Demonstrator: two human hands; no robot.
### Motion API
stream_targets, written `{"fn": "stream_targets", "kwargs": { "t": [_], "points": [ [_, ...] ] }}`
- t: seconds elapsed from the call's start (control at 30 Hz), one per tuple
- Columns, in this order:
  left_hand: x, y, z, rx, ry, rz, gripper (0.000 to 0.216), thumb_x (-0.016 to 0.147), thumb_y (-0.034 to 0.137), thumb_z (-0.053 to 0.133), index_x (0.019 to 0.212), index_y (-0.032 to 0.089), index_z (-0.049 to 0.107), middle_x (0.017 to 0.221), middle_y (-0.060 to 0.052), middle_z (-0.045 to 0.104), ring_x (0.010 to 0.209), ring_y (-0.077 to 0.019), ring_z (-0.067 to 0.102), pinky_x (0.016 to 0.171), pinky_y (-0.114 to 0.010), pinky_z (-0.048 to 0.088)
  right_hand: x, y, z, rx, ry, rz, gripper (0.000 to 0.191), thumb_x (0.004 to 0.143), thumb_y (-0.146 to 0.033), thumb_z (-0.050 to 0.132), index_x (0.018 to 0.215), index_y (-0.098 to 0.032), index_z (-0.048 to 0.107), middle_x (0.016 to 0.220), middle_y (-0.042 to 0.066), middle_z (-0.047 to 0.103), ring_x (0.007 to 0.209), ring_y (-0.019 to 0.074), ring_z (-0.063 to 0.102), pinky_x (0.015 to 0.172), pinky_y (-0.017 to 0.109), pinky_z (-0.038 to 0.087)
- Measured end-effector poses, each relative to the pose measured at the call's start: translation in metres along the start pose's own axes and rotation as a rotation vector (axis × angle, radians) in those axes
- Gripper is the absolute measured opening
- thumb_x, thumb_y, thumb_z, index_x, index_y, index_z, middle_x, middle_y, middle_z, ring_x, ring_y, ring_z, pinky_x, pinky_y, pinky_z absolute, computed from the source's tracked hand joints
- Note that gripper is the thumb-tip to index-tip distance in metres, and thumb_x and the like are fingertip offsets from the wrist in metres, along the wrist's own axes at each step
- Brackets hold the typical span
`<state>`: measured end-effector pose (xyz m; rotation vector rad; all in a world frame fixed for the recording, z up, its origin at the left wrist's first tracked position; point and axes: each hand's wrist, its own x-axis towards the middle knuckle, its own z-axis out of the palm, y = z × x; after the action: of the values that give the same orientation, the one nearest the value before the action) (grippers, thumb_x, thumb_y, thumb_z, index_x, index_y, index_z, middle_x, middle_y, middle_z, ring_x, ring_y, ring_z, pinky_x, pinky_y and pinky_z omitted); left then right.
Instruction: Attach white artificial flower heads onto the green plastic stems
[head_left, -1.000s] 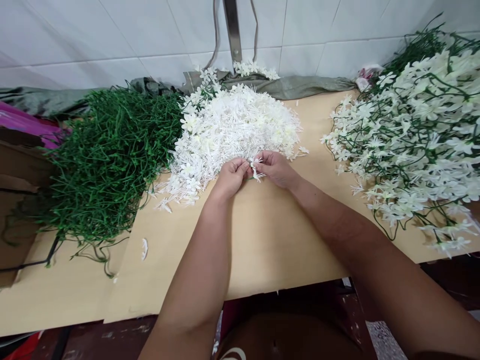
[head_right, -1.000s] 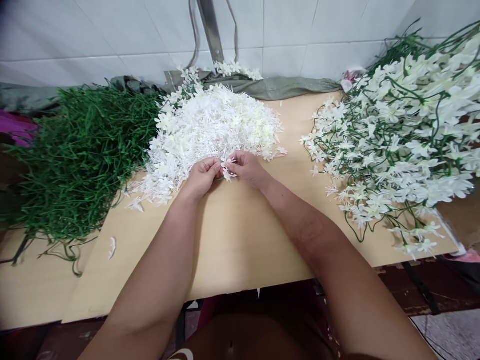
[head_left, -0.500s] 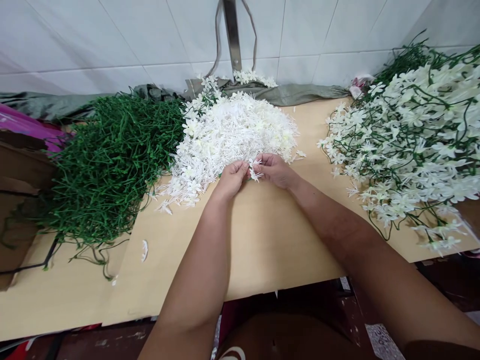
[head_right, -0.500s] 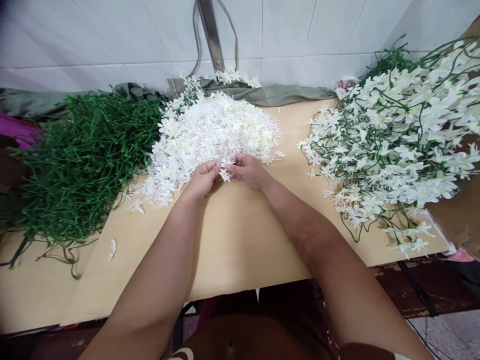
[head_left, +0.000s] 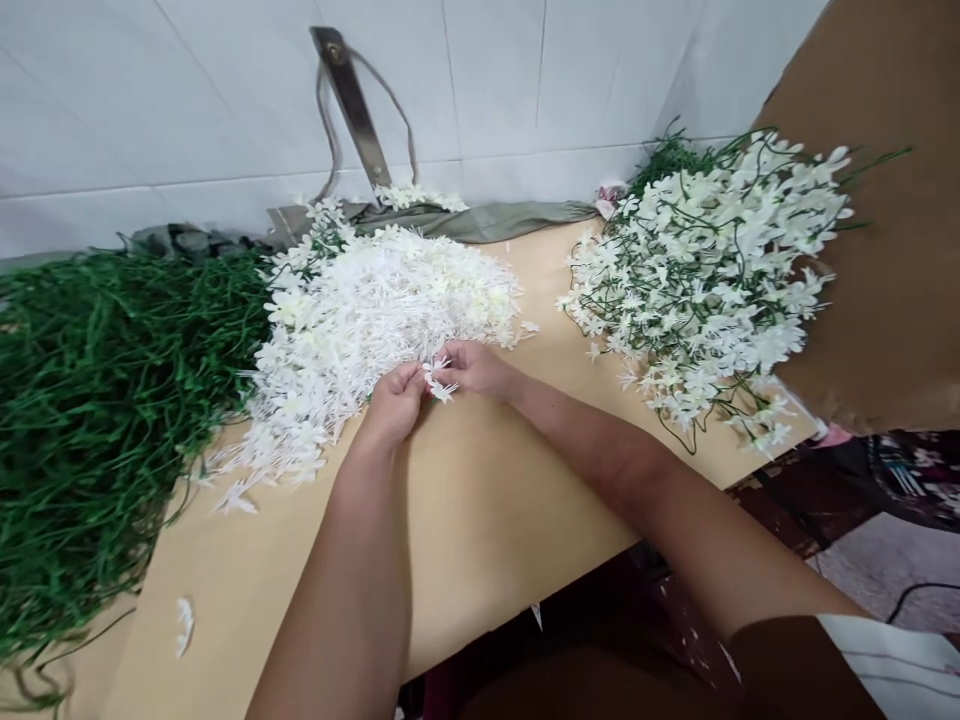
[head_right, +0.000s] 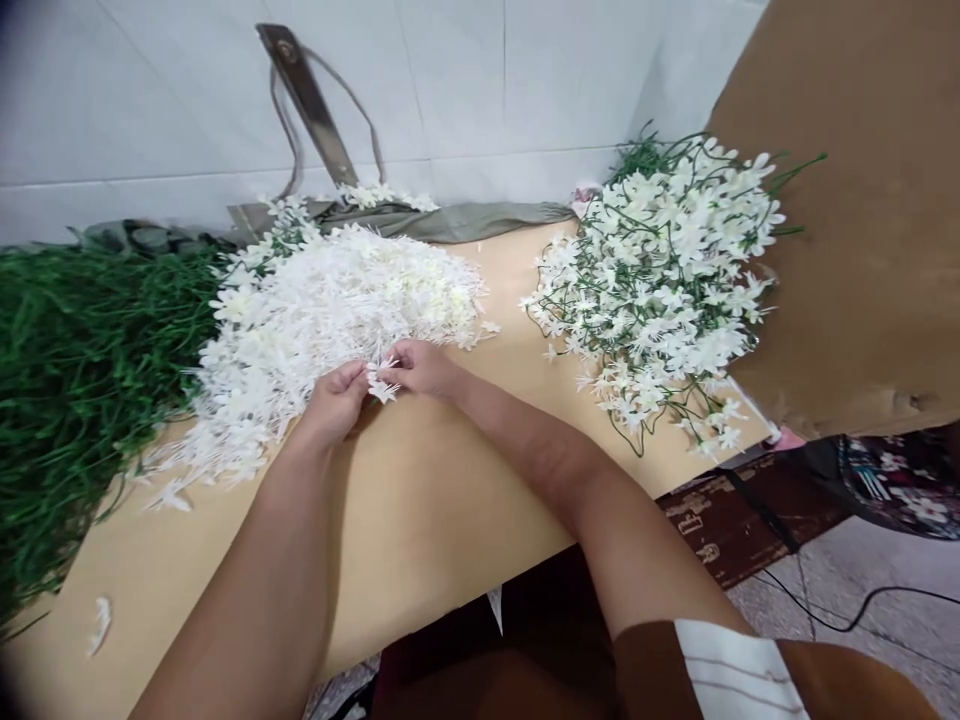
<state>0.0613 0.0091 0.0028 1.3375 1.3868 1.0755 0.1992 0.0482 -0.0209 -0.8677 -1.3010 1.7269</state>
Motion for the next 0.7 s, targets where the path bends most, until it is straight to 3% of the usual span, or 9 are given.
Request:
{"fn": "stream_targets", "kwargs": {
  "t": [0.23,0.37,0.5,0.7],
  "points": [
    [0.001,-0.010,-0.006,-0.016,-0.062,0.050,0.032,0.059,0.043,0.070,0.049,0.020,0.050,0.049,0.003,0.043,0.051,-0.0095,0.034,0.049,-0.023,0.026,0.000,-0.001,-0.005,-0.011,-0.115,-0.023,0.054,0.041,-0.037,0.097,0.067,-0.017,0.054,0.061,-0.007,0.061,0.062,0.0078,0.056,0.064,0.022,0.046],
    [0.001,-0.010,-0.006,-0.085,-0.092,0.009,0.040,0.055,0.052,0.076,0.052,0.019,0.054,0.050,0.002,0.045,0.052,-0.0100,0.034,0.051,-0.024,0.026,-0.003,-0.004,-0.009,-0.003,-0.197,-0.043,0.058,0.042,-0.047,0.095,0.068,-0.018,0.053,0.063,-0.006,0.061,0.063,0.0084,0.056,0.064,0.022,0.046],
    [0.001,-0.009,-0.003,-0.112,-0.076,-0.005,0.042,0.052,0.055,0.077,0.052,0.019,0.053,0.050,0.002,0.045,0.052,-0.0100,0.034,0.051,-0.024,0.025,-0.004,-0.004,-0.009,0.027,-0.188,-0.035,0.054,0.046,-0.039,0.096,0.070,-0.017,0.053,0.065,-0.006,0.061,0.063,0.0079,0.055,0.061,0.021,0.044],
    [0.001,-0.004,-0.004,-0.058,-0.079,0.027,0.035,0.062,0.045,0.069,0.048,0.020,0.048,0.049,0.003,0.038,0.052,-0.0098,0.031,0.052,-0.025,0.024,-0.005,-0.002,0.001,0.032,-0.098,-0.057,0.053,0.046,-0.035,0.096,0.070,-0.017,0.053,0.063,-0.006,0.059,0.061,0.0084,0.053,0.062,0.022,0.043]
  ]
}}
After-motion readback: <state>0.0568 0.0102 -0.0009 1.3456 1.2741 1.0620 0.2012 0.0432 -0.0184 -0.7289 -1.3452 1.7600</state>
